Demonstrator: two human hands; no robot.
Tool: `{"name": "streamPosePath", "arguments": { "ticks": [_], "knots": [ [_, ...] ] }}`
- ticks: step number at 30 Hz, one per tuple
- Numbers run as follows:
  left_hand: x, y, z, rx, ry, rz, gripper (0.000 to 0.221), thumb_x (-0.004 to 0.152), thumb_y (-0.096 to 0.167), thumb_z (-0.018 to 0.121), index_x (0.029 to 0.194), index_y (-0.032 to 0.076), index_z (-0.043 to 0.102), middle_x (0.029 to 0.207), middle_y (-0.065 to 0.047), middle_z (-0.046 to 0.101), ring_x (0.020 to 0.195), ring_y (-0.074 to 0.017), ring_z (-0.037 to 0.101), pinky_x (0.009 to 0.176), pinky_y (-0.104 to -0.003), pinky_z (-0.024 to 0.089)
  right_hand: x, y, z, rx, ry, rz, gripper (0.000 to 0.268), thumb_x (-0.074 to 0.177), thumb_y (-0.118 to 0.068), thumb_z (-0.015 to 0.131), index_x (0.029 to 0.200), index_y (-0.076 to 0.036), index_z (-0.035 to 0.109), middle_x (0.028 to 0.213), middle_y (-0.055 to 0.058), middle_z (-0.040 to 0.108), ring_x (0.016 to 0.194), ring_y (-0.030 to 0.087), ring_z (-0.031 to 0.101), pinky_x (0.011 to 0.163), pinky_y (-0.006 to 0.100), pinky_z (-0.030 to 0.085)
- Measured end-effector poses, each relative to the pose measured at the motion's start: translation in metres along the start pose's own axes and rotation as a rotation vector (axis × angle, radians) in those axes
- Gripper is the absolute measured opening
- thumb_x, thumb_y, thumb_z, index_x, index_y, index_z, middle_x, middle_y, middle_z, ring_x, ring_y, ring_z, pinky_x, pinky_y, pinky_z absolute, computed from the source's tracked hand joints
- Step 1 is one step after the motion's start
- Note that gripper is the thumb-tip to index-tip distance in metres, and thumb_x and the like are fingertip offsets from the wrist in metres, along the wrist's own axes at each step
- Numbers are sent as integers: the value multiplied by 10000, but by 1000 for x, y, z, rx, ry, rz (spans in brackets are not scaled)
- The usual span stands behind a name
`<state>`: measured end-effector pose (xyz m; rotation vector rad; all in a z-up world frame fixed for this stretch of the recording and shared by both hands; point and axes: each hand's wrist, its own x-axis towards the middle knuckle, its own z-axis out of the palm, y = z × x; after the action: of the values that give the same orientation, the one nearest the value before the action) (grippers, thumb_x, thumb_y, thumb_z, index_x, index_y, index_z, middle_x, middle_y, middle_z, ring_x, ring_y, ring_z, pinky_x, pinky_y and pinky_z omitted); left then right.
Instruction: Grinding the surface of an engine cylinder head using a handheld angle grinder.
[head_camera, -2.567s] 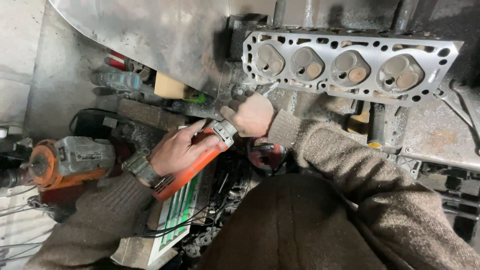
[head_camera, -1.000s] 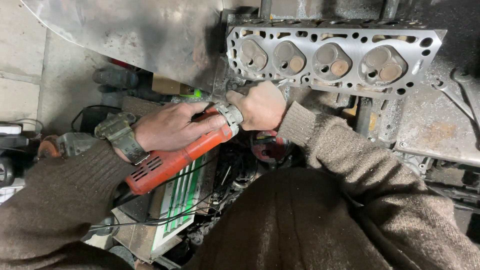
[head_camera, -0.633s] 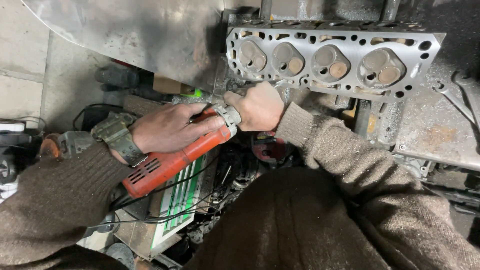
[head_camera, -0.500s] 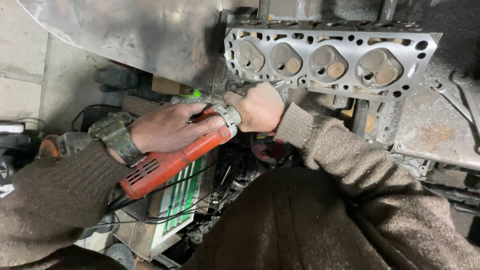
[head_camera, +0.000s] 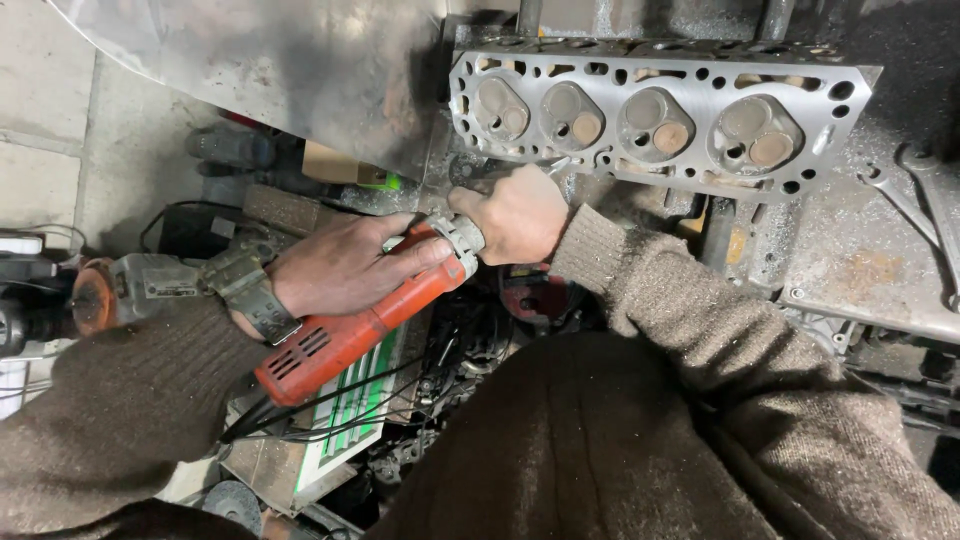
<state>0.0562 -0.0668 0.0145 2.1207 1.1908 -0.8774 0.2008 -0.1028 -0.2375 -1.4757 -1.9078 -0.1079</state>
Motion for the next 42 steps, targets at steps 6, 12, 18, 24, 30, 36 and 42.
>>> {"name": "streamPosePath", "arguments": {
  "ticks": [6, 12, 18, 24, 30, 36, 42],
  "knots": [
    [5, -18, 23, -80, -17, -45, 691, 962, 724, 455, 1174, 116, 707, 1036, -237, 803, 1134, -440, 748, 1005, -580, 542, -6, -2, 3, 15, 15, -47, 437, 713, -463, 701, 1115, -300, 753, 718, 58, 755, 623, 334, 757, 602, 521, 610],
    [16, -35, 49, -158, 46, -2, 721, 963, 704, 476, 1385, 145, 648, 1193, -267, 770, 1243, -493, 683, 1052, -590, 527, -9, 3, 16, 28, 74, -168, 369, 694, -375, 711, 1031, -232, 758, 719, 56, 736, 675, 318, 747, 603, 511, 601],
    [12, -31, 44, -160, 38, -14, 740, 945, 746, 459, 1288, 133, 691, 1140, -283, 779, 1211, -486, 701, 1020, -592, 535, -13, 6, 10, 79, 55, -164, 446, 672, -395, 722, 1086, -232, 752, 752, 35, 728, 757, 295, 752, 637, 497, 614],
    [0, -5, 20, -90, -13, -28, 768, 948, 743, 451, 1229, 64, 678, 1090, -320, 770, 1180, -523, 702, 994, -624, 531, -9, -3, -8, 47, -32, -25, 471, 655, -398, 714, 1118, -326, 759, 752, -2, 741, 706, 288, 756, 660, 499, 623],
    [2, 12, 3, 25, -66, -41, 737, 978, 743, 415, 1170, 86, 689, 918, -213, 785, 989, -431, 791, 933, -577, 585, -2, -16, -29, 45, -24, 93, 582, 561, -349, 723, 1141, -377, 763, 706, 1, 726, 683, 295, 761, 665, 491, 612],
    [-6, 17, 9, -26, -55, -52, 750, 988, 724, 407, 1233, 60, 656, 913, -221, 776, 953, -434, 793, 952, -580, 581, -6, -21, -9, 0, 98, 137, 443, 568, -386, 719, 1007, -428, 765, 607, 23, 671, 558, 314, 694, 653, 480, 597],
    [0, -7, 36, -70, -13, -43, 781, 981, 722, 428, 1382, 78, 610, 1107, -273, 782, 1167, -516, 716, 1022, -645, 527, 0, -8, -47, 218, 60, -150, 331, 690, -280, 786, 944, -110, 658, 709, 72, 665, 609, 341, 669, 553, 459, 513]
  ]
}}
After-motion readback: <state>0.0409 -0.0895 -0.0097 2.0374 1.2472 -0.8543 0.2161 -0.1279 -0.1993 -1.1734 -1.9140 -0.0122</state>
